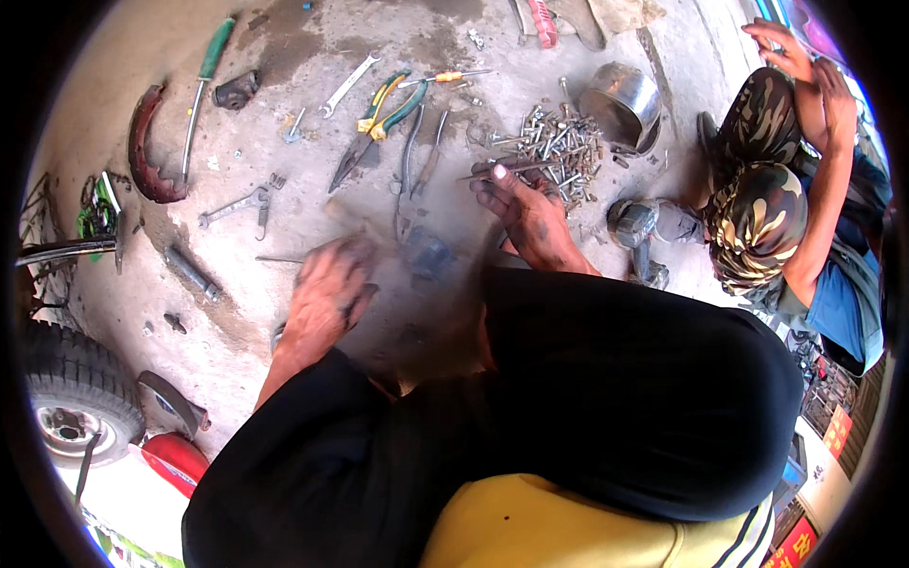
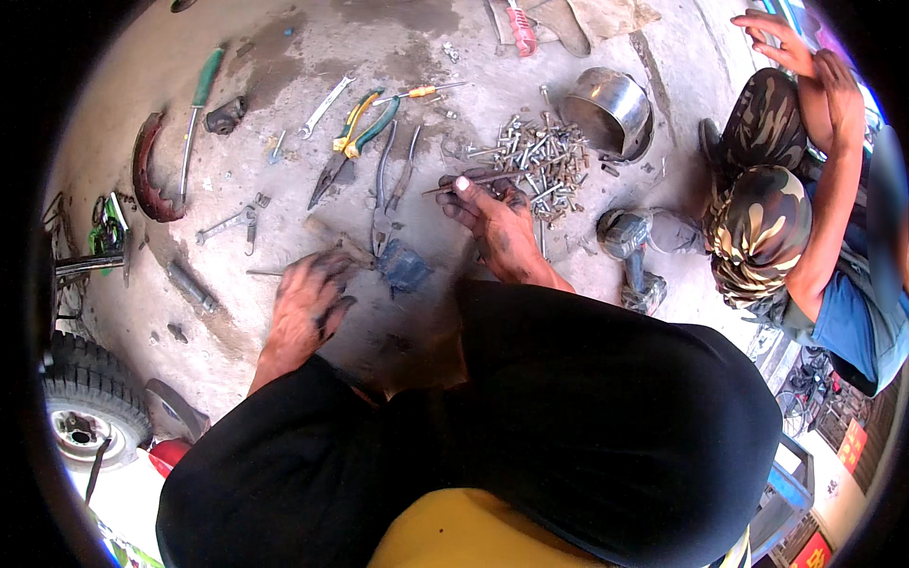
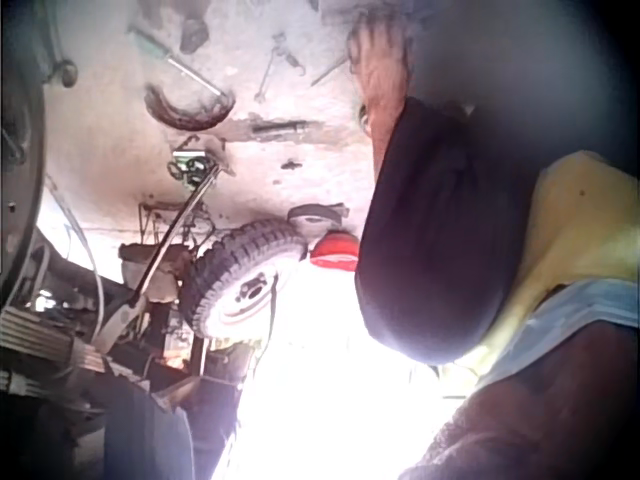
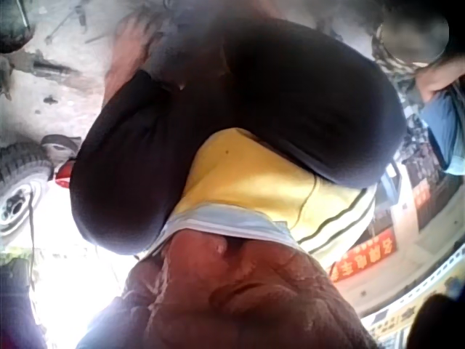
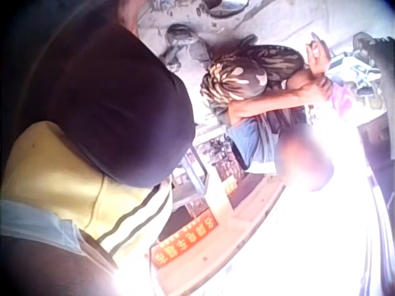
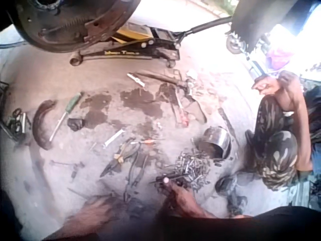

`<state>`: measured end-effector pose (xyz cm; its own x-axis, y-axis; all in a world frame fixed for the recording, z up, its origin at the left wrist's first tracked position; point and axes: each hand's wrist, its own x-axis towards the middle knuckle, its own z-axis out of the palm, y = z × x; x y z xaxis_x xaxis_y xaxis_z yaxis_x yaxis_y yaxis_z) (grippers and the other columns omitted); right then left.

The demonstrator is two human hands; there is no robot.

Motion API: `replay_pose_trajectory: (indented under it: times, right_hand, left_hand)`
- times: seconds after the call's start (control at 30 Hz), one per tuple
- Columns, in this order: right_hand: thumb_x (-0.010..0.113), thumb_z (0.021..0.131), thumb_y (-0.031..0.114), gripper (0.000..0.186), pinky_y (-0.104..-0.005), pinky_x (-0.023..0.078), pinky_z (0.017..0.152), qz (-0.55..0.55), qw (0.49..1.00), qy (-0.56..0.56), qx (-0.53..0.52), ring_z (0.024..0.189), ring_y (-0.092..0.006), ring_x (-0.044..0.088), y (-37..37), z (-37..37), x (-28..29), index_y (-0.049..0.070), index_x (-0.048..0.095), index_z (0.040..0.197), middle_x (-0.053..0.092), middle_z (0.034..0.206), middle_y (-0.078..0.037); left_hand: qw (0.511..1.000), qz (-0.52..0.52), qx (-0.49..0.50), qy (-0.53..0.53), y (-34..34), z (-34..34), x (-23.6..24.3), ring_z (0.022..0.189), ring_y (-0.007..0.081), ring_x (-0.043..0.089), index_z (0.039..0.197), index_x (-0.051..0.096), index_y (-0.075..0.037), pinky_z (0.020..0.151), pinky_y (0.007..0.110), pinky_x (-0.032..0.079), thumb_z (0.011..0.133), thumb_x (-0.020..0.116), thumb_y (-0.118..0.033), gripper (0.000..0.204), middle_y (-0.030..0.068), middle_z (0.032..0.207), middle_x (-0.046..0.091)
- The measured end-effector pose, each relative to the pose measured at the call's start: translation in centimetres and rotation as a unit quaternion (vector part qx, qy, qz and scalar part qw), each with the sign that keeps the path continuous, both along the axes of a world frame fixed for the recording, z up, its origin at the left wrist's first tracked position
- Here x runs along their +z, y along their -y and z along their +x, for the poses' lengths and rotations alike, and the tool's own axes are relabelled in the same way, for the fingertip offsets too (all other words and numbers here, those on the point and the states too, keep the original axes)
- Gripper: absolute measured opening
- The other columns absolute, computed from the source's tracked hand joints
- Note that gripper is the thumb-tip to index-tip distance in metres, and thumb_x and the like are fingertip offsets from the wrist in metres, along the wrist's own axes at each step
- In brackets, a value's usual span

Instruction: The person removes components of a drum brake assembly from a vehicle's axle, handles several metal brake shoes and springs on the ground, and then begins reassembling the brake shoes onto the brake plate by hand.

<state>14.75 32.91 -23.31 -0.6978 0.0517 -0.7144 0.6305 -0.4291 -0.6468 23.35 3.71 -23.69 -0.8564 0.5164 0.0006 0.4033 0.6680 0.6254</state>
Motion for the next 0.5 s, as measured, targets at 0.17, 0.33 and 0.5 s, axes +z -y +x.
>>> replay_pose_trajectory:
  times: [0.17, 0.33, 0.5]
  right_hand:
    - [0.07, 0.094, 0.008, 0.023, -0.0407, 0.058, 0.089, 0.0, 1.0, -0.025, 0.003, 0.096, -0.0288, 0.07, -0.5, 0.2, 0.8, -0.002, 0.059, 0.111, 0.069, 0.107, -0.015]
    - [0.069, 0.094, 0.008, 0.021, -0.0394, 0.058, 0.088, 0.0, 1.0, -0.022, 0.003, 0.097, -0.0275, 0.07, -1.6, 0.8, 0.4, -0.001, 0.06, 0.111, 0.07, 0.106, -0.014]
    - [0.07, 0.094, 0.009, 0.021, -0.0381, 0.058, 0.088, -0.017, 1.0, -0.024, 0.001, 0.097, -0.0266, 0.07, -2.4, 0.9, 0.0, 0.0, 0.061, 0.111, 0.07, 0.105, -0.014]
  left_hand:
    - [0.986, -0.038, -0.162, 0.008, -4.9, -2.7, -1.5, 0.13, 0.0234, 0.049, 0.131, 0.062, -0.011, 0.105, 0.042, 0.043, 0.09, 0.051, -0.008, 0.043, 0.0005, 0.139, 0.056]
    - [0.992, 0.077, -0.05, 0.085, -3.7, -2.4, -1.9, 0.13, 0.0279, 0.052, 0.136, 0.06, -0.011, 0.112, 0.042, 0.04, 0.083, 0.07, -0.011, 0.054, 0.005, 0.14, 0.058]
    - [0.962, 0.195, 0.062, 0.181, -0.6, -1.1, 1.2, 0.123, 0.037, 0.056, 0.124, 0.063, -0.001, 0.106, 0.043, 0.043, 0.063, 0.083, -0.004, 0.064, 0.0187, 0.129, 0.061]
